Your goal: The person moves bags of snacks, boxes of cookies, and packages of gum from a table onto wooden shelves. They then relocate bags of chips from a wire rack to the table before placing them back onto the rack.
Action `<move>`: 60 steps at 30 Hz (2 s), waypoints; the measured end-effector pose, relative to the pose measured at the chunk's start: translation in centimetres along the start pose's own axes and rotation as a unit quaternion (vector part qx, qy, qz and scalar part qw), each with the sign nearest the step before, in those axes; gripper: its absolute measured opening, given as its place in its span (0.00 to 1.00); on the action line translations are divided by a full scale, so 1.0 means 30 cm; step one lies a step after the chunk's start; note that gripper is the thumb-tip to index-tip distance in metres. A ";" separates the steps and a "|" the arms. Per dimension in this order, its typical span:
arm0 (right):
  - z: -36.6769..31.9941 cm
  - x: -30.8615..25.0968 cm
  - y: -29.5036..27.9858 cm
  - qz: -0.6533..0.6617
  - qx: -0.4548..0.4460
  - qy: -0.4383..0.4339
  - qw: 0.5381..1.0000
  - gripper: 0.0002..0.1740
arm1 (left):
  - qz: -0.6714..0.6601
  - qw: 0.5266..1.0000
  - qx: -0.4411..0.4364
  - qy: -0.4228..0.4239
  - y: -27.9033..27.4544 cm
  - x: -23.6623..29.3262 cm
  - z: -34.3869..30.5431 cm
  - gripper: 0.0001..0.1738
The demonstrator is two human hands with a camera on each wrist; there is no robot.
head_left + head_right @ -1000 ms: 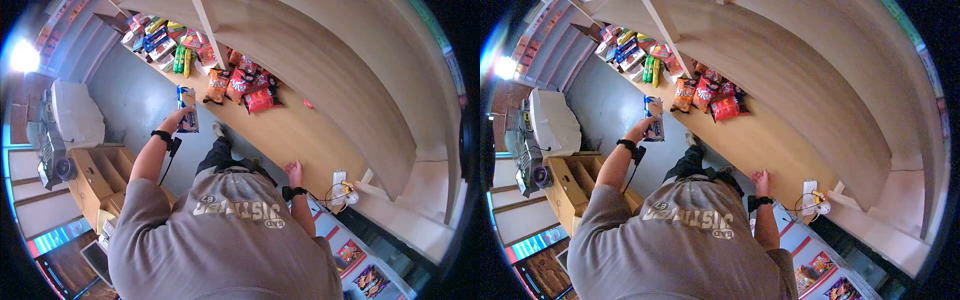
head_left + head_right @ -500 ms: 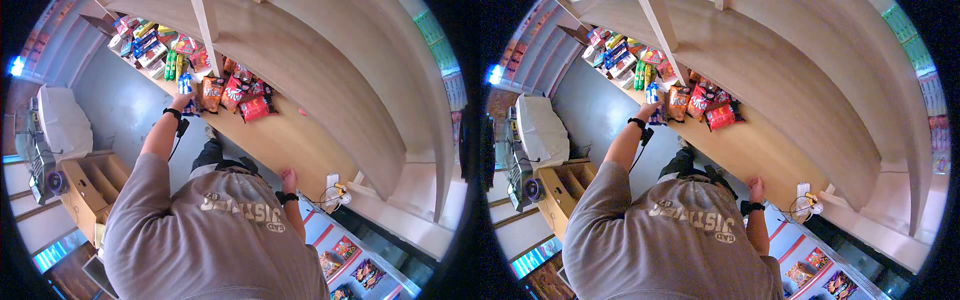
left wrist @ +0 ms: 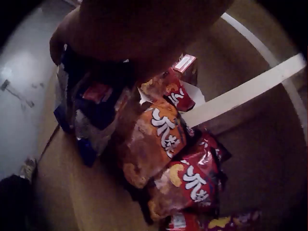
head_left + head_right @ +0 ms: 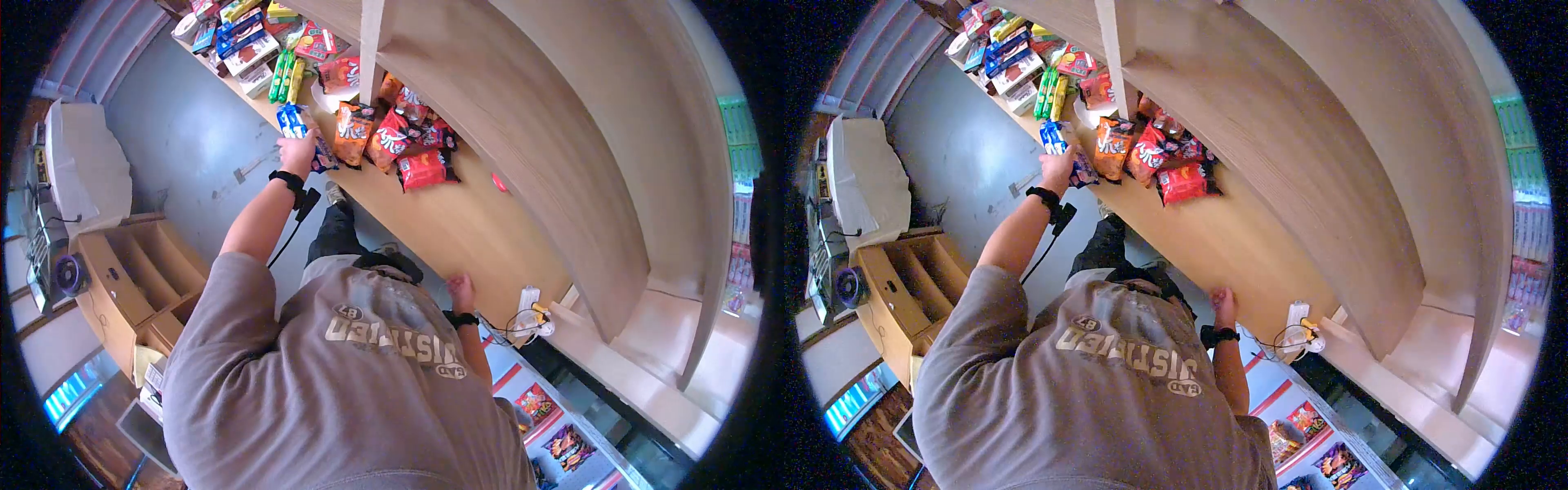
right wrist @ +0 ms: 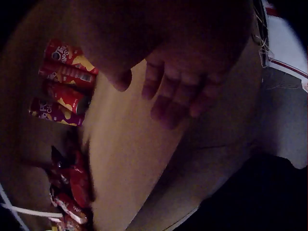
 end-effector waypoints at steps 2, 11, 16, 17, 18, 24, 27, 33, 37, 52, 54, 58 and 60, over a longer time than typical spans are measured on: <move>-0.023 -0.012 0.007 0.000 0.021 0.002 1.000 0.17 | -0.021 1.000 0.001 -0.017 -0.007 0.001 0.011 0.49; -0.027 -0.019 0.026 -0.058 0.031 -0.028 0.997 0.16 | 0.120 0.990 0.054 0.047 0.010 0.093 0.057 0.48; -0.031 0.032 0.011 -0.030 0.042 0.009 0.999 0.15 | 0.123 0.989 0.066 0.048 0.013 0.130 0.069 0.48; -0.047 0.034 0.012 -0.017 0.051 0.014 0.998 0.15 | 0.114 0.991 0.057 0.043 0.013 0.138 0.069 0.49; -0.061 0.027 0.020 -0.016 0.052 0.014 0.998 0.15 | 0.114 0.991 0.056 0.043 0.012 0.143 0.078 0.49; -0.084 0.004 0.031 -0.014 0.050 0.018 0.998 0.17 | 0.056 0.995 -0.055 0.068 0.065 0.120 0.135 0.55; -0.069 -0.021 0.013 -0.003 0.001 -0.036 0.999 0.17 | -0.113 0.982 -0.057 0.144 -0.009 0.152 0.052 0.43; -0.260 -0.212 0.076 -0.092 -0.016 -0.135 0.986 0.13 | -0.334 0.924 -0.149 0.112 0.091 0.027 0.075 0.37; -0.358 -0.321 0.073 -0.042 -0.059 -0.152 0.986 0.13 | -0.279 0.935 -0.186 0.118 0.097 0.040 0.090 0.37; -0.501 -0.379 0.003 -0.175 -0.023 -0.143 0.974 0.15 | 0.028 0.979 -0.094 0.178 0.036 0.055 0.108 0.49; -0.649 -0.523 0.021 -0.179 -0.047 -0.207 0.961 0.14 | 0.016 0.987 -0.041 0.154 -0.010 0.070 0.094 0.51; -1.234 -0.924 0.099 -0.240 -0.067 -0.384 0.889 0.11 | -0.231 0.951 -0.050 0.202 0.016 0.115 0.050 0.29; -1.520 -1.097 0.107 -0.239 -0.078 -0.480 0.840 0.11 | -0.269 0.940 -0.088 0.191 0.057 0.097 0.061 0.19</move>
Point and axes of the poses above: each hand's wrist, its own z-axis towards the middle knuckle, its own y-axis out of the palm, x = y × z, the point moved 8 cm from there along z, towards the middle knuckle, and after that the axes turned 11 degrees about y, right-handed, at the moved point
